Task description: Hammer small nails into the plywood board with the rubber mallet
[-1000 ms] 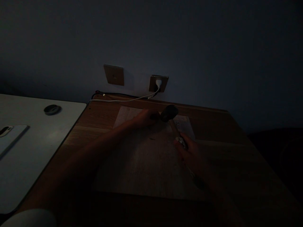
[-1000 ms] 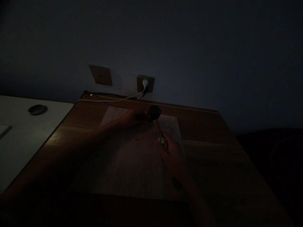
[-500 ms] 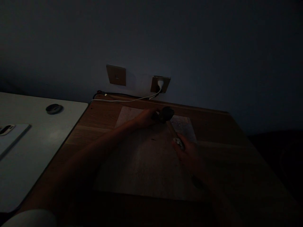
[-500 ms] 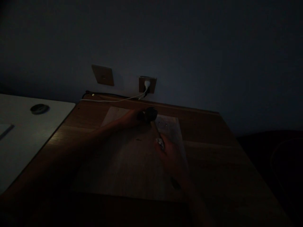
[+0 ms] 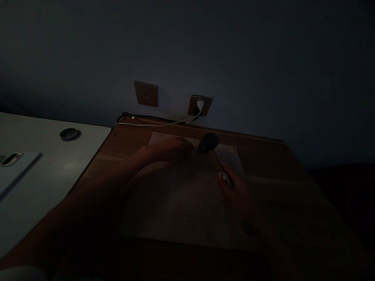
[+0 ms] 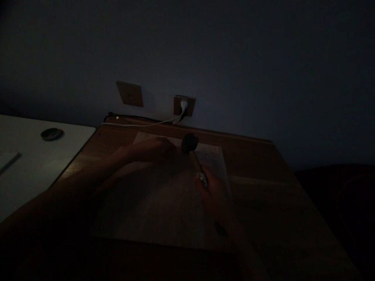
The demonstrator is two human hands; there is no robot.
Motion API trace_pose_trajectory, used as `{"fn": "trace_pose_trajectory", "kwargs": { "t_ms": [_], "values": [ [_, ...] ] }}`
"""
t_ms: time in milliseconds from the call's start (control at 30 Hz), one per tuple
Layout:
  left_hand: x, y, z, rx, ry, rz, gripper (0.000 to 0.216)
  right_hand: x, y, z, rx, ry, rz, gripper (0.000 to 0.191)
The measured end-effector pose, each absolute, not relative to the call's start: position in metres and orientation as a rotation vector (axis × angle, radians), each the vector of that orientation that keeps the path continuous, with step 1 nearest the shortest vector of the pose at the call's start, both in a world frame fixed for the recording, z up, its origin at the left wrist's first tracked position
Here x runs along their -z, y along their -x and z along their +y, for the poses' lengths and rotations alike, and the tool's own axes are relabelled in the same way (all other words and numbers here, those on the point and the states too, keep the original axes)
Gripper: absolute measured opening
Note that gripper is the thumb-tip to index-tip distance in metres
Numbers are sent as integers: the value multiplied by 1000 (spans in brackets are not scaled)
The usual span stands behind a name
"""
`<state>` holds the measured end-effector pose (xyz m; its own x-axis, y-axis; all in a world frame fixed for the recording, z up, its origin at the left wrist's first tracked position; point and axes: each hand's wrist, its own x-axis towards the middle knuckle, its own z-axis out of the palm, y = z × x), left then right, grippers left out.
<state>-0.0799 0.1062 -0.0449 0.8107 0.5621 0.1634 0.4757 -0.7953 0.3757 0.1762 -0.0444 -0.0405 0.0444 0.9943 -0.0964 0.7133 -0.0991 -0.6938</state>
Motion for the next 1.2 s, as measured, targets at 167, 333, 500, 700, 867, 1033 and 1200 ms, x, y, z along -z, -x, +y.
{"fn": "trace_pose_trajectory", "kwargs": {
  "t_ms": [167, 333, 500, 700, 867, 1033, 1200],
  "values": [
    [33, 82, 83, -180, -3074, 712, 20, 41, -177, -44, -835, 1881, -1651, 57],
    [48, 71, 97, -576, -2699, 849, 27, 40, -176, -45, -885, 1863, -1601, 55],
    [70, 68, 115, -771, -2240, 1071, 23, 37, -176, -47, -864, 1845, -1608, 51],
    [78, 70, 114, -729, -2325, 1030, 23, 38, -175, -45, -876, 1857, -1603, 49],
    [75, 66, 114, -689, -2402, 1002, 23, 37, -165, -42, -940, 1827, -1626, 52],
    [80, 66, 115, -798, -2196, 1016, 45, 32, -156, -38, -910, 1826, -1681, 53],
    [80, 64, 114, -831, -2077, 982, 53, 32, -152, -33, -917, 1821, -1732, 55]
  ]
}}
